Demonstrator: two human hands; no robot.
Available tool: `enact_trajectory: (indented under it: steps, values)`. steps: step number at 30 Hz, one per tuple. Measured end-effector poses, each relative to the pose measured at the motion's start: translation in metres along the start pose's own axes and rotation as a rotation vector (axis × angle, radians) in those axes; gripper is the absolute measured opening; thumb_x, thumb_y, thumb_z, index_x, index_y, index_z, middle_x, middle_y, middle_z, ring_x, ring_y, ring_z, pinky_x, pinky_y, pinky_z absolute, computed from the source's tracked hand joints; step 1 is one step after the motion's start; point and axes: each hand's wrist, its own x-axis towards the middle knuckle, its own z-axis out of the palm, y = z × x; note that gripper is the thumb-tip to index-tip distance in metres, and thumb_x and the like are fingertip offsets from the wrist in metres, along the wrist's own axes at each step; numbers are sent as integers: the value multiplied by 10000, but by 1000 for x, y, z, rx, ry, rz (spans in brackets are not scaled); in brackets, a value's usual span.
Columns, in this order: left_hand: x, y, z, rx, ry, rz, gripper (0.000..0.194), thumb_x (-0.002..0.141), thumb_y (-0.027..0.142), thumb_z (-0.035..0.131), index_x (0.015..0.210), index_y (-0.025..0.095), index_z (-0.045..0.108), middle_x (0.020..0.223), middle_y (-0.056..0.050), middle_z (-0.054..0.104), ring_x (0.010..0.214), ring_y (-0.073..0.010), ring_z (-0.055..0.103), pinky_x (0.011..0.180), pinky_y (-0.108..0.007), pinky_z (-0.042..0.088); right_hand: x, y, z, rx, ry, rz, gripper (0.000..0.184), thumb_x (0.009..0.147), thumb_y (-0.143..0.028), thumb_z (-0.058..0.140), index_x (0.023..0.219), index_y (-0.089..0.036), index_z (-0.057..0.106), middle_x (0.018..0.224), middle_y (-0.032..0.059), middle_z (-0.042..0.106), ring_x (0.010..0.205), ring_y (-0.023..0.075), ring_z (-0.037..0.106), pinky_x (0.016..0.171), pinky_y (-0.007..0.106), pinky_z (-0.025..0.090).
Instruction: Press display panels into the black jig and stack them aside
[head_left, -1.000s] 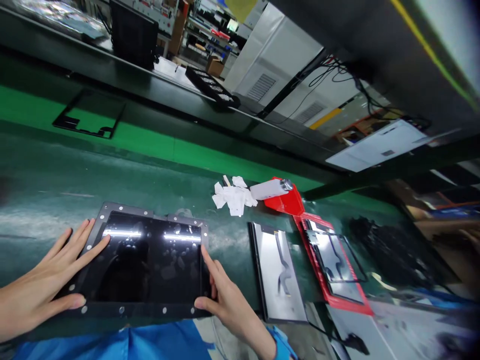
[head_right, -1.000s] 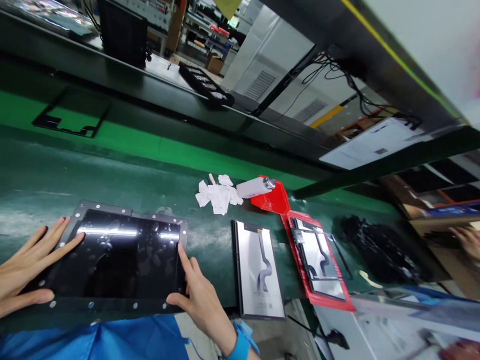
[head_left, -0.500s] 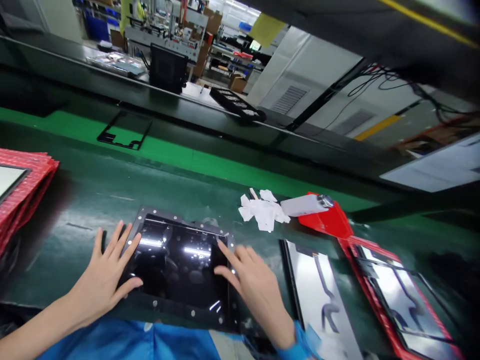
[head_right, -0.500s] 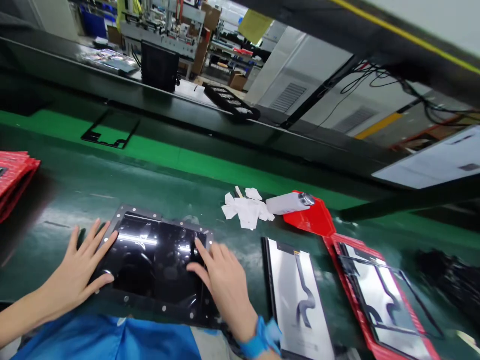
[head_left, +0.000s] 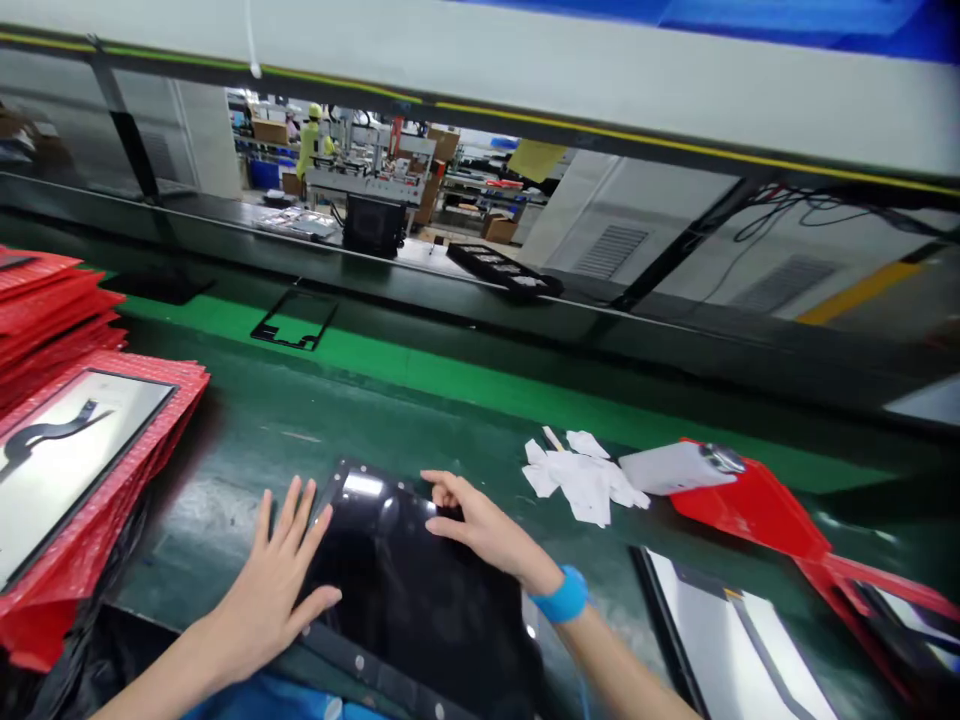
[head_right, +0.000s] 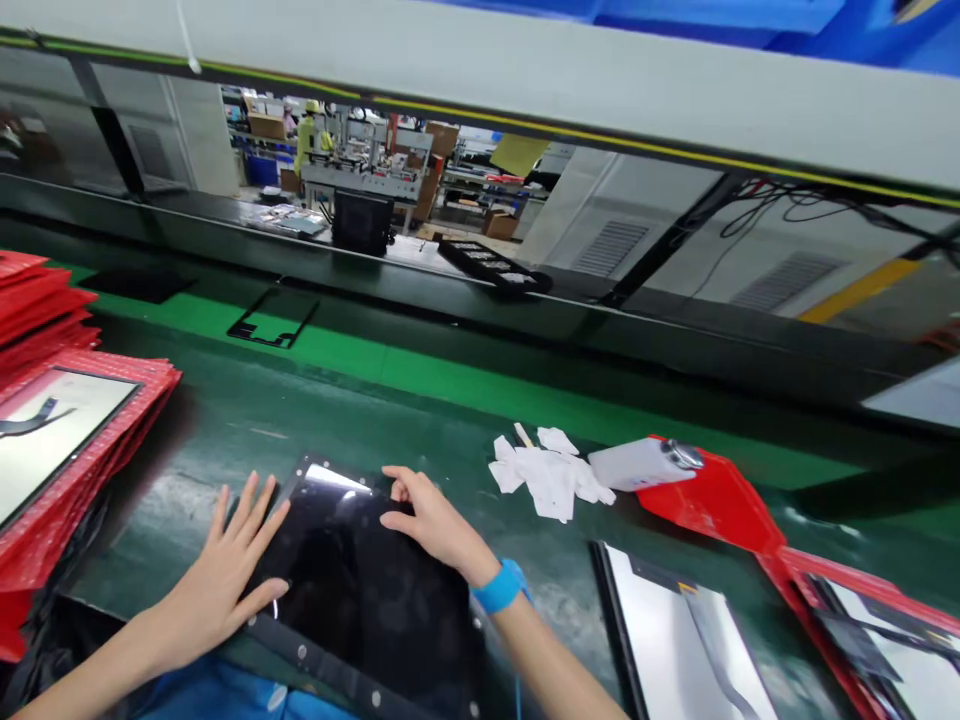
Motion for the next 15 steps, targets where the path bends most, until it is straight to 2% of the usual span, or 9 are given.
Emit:
enact_trajectory:
  steps: [2,3,5,6,8,10,12,13,15]
  values:
    - [0,7,4,-233,49,-58,640,990,391,449,1553,238,185,1631,-172,177,1517,-381,86,1152,-673,213,6,-12,-18,194,-84,50,476,818,-252,643,1270,-197,501,858,-15,544,783,158,555,780,327,508]
    - [2,11,6,-378,87,-112,589,991,377,449,1525,258,233,1604,-166,265,1505,-359,179,1153,-632,267,8,-20,-27,239,-84,54,476,816,-274,656,1260,-197,504,846,-20,541,757,149,549,743,306,504]
    - [20,19,4,-697,164,-234,432,993,385,448,1407,283,378,1436,-141,503,1376,-299,439,1101,-520,404,10,-38,-43,209,32,20,420,843,-315,657,1228,-204,531,874,-5,565,773,153,562,741,304,504]
    - [35,21,1,-856,197,-283,350,989,396,460,1319,279,447,1308,-119,588,1271,-268,532,1055,-464,453,10,-47,-48,140,158,-13,368,876,-335,632,1212,-211,550,917,14,583,822,169,579,788,327,507]
    - [81,17,-9,-1115,259,-330,230,968,405,510,1138,251,521,1106,-75,646,1110,-222,602,985,-386,491,7,-58,-52,-66,470,-88,296,947,-371,552,1204,-228,577,1067,66,598,1009,222,581,949,415,470]
    - [140,1,-21,-1240,306,-347,235,917,393,601,1056,216,534,1073,-60,648,1057,-209,612,941,-358,503,-3,-59,-47,-239,691,-136,317,985,-398,496,1254,-246,566,1247,102,551,1209,267,504,1069,490,385]
    - [201,-22,-32,-1249,332,-383,264,912,378,612,1077,184,540,1023,-55,649,942,-193,637,839,-348,536,-23,-52,-34,-287,707,-112,358,993,-408,486,1324,-275,524,1375,101,479,1310,278,437,1089,499,383]
    - [227,-34,-37,-1241,345,-409,280,922,374,605,1095,160,555,1005,-61,645,885,-184,640,799,-354,546,-37,-45,-27,-271,665,-75,372,995,-409,485,1349,-294,504,1411,91,455,1327,273,432,1078,486,409]
    - [269,-51,-45,-1220,373,-423,320,943,378,591,1156,140,577,1066,-73,634,895,-178,637,790,-367,556,-71,-26,-14,-250,595,30,375,994,-418,483,1358,-327,502,1456,71,425,1336,271,444,1052,460,456]
